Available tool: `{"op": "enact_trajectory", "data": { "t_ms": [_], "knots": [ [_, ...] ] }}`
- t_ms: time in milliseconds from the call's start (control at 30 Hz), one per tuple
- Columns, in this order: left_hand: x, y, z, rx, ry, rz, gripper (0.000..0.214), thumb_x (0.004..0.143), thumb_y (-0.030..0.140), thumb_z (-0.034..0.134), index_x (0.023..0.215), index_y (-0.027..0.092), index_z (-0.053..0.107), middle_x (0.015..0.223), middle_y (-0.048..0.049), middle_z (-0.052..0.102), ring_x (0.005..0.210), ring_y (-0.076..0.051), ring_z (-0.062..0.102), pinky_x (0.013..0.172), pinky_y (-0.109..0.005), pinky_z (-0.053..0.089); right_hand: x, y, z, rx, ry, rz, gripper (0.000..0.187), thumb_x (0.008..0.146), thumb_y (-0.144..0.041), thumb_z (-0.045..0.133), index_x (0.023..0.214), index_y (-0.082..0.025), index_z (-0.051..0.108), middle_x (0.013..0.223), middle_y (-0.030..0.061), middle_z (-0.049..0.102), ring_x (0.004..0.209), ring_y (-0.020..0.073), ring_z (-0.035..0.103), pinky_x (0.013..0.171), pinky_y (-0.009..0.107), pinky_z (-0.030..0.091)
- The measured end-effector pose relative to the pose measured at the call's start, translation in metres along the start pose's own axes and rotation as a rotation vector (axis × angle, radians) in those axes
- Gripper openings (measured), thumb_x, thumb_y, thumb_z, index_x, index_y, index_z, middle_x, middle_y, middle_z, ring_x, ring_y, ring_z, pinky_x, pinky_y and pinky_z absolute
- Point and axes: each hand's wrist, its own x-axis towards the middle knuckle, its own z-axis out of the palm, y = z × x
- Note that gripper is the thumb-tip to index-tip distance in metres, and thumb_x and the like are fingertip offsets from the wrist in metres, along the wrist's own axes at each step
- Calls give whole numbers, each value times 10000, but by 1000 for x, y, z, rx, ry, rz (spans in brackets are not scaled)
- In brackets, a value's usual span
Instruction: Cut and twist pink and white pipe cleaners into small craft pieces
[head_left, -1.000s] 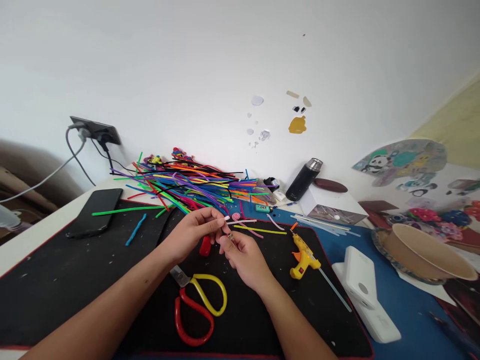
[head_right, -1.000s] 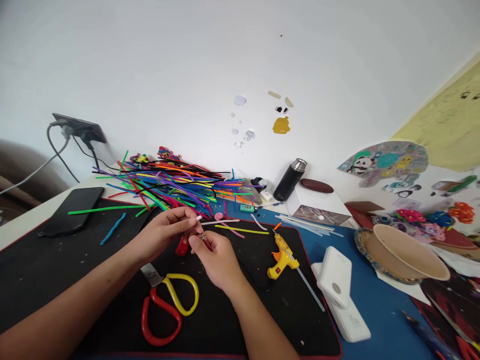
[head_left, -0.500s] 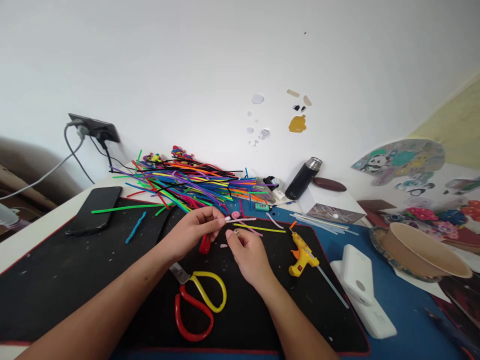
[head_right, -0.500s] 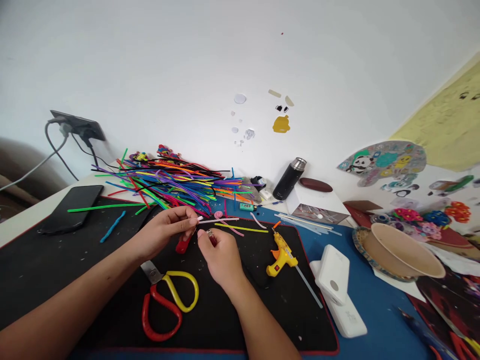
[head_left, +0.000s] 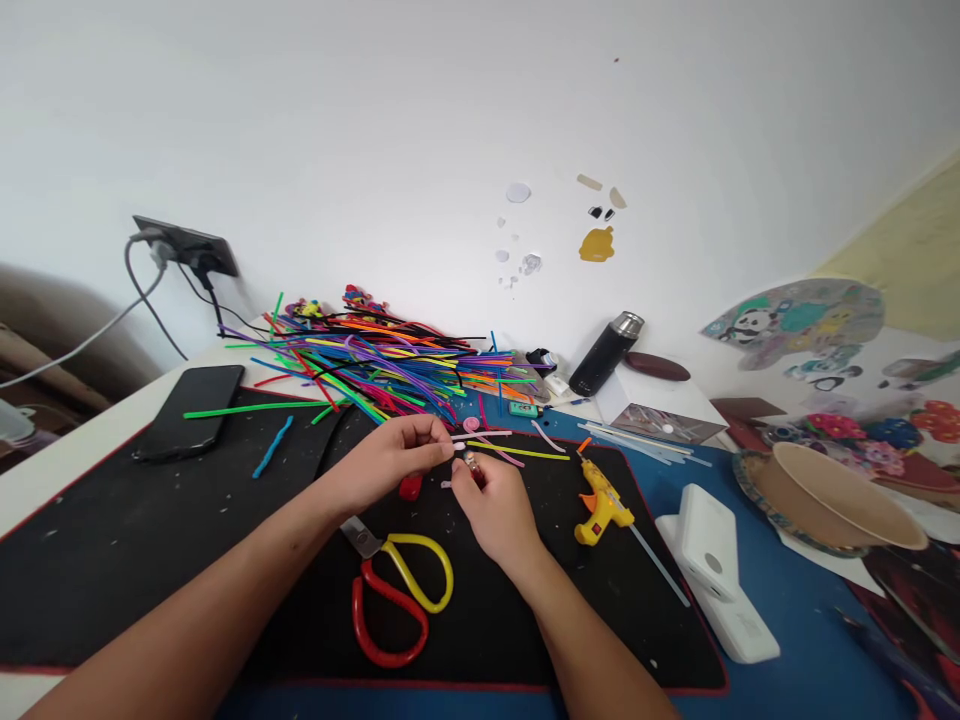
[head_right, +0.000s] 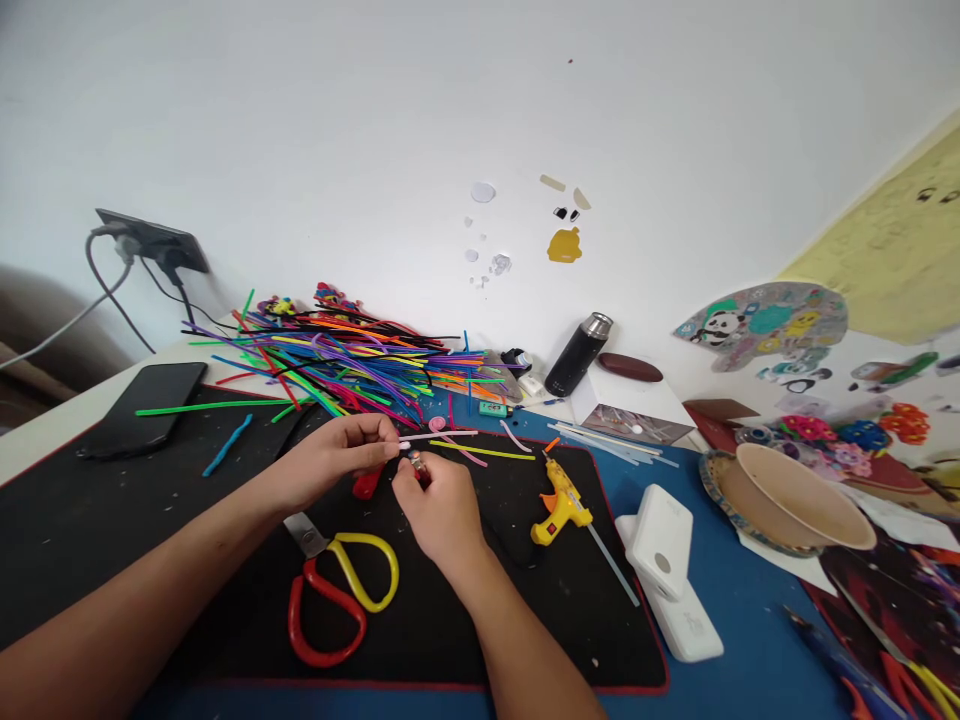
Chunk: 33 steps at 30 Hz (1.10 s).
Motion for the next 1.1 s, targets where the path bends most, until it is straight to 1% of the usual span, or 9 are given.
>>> {"op": "enact_trajectory", "data": {
  "t_ms": [133, 233, 500, 833, 1100],
  "knots": [
    [0, 0, -1, 16, -1, 4, 360, 821, 531, 767, 781, 194, 647, 563, 34, 586, 496, -120, 498, 504, -233, 357, 0, 0, 0, 8, 5, -8, 360, 932, -375, 532, 626, -232, 408, 556, -45, 425, 548, 137, 342, 541, 294, 225],
    [0, 0, 0, 14, -4, 1, 359, 802, 530, 781, 774, 197, 650, 579, 32, 589, 506, -121, 495, 499, -230, 360, 0, -1, 0, -2, 7, -11, 364, 928, -376, 533, 620, -232, 402, 552, -43, 424, 548, 137, 338, 539, 295, 221],
    [0, 0, 0, 17, -5, -2, 383, 768, 547, 811, 772, 199, 650, 629, 28, 597, 519, -117, 488, 495, -224, 367, 0, 0, 1, -4, -8, -6, 332, 922, -378, 551, 642, -227, 455, 582, -29, 488, 554, 141, 384, 553, 294, 247],
    [1, -1, -1, 115, -28, 3, 383, 792, 536, 786, 770, 181, 646, 627, 30, 562, 533, -116, 485, 505, -219, 364, 0, 0, 1, -40, -1, -9, 345, 927, -382, 557, 638, -224, 456, 577, -33, 491, 545, 134, 383, 545, 294, 251],
    [2, -5, 0, 92, 11, 17, 364, 799, 527, 785, 779, 196, 635, 620, 31, 588, 516, -114, 479, 497, -223, 361, -1, 1, 3, -46, -26, -45, 327, 927, -326, 577, 638, -222, 465, 570, -37, 481, 537, 133, 377, 549, 308, 231]
  ]
}}
